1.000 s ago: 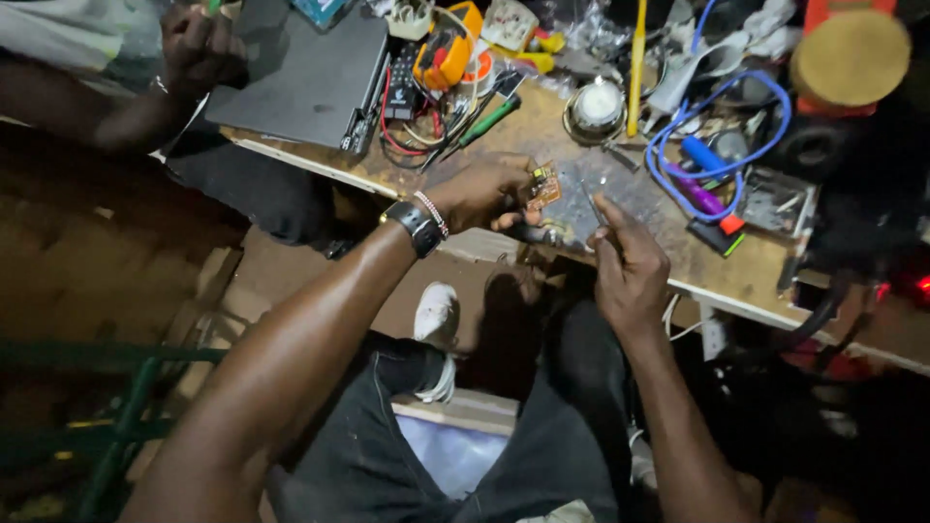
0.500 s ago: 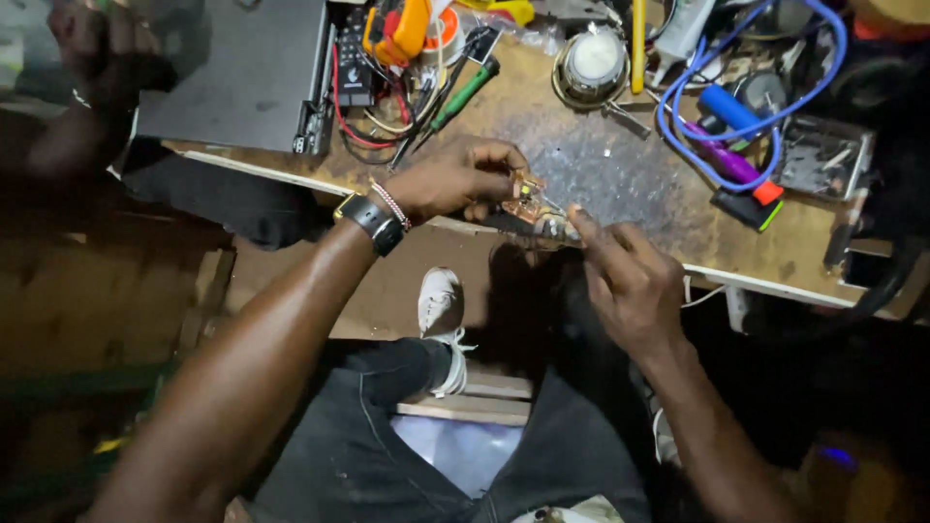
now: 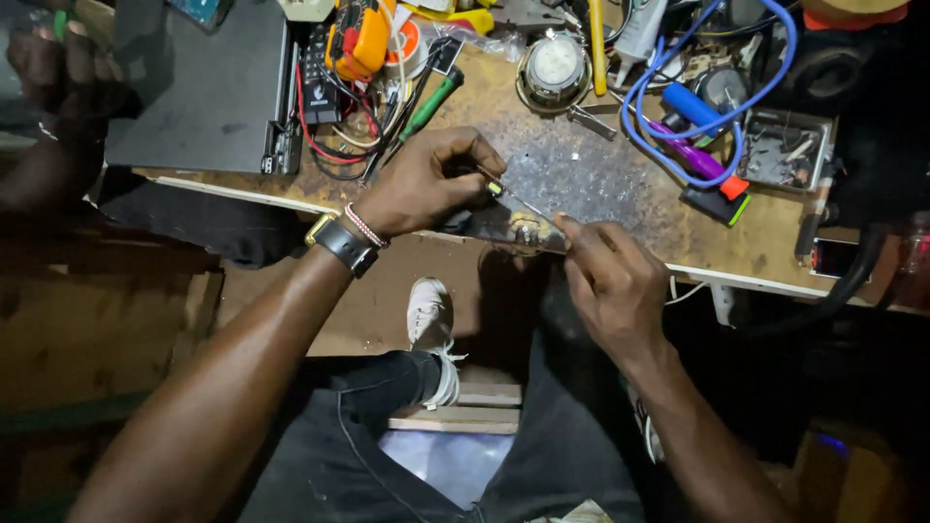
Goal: A person is repairing a small electronic circuit board using a multimeter and small hand tools at a cluttered workbench.
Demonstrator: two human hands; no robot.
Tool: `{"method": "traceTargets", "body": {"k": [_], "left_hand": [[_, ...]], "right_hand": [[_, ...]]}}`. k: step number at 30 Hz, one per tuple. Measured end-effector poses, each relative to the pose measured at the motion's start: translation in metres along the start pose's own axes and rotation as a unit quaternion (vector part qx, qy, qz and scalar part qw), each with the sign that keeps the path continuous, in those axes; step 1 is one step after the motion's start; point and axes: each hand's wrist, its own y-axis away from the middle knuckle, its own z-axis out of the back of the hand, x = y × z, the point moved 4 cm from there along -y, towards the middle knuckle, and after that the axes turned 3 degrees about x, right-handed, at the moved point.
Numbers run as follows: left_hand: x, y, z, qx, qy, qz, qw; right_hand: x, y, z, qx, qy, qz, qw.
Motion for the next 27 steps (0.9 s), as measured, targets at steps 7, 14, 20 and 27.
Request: {"method": "traceTargets", "body": {"k": [7,14,20,27], "left_hand": [[-0.017,0.001,-0.004,-0.011,-0.053,-0.003,0.999],[-0.020,0.001,-0.005,-0.018,-0.089,0.013,0.996],[-0.012,0.001,-0.004,-0.016,-0.137,0.047,0.989],[-0.028,0.006,-0.016,0.028,-0.032,0.012,0.999]], "right_hand": [[0.000,-0.002,0.003,-0.012,-0.057,-0.019,0.998],[0.002,-0.003,0.005,-0.004,-0.073,-0.029,0.997],[-0.001,-0.003,0.005,0.011,-0.081,-0.042,0.996],[-0.002,-0.003,0.005,0.036,-0.067,-0.045,0.996]]}}
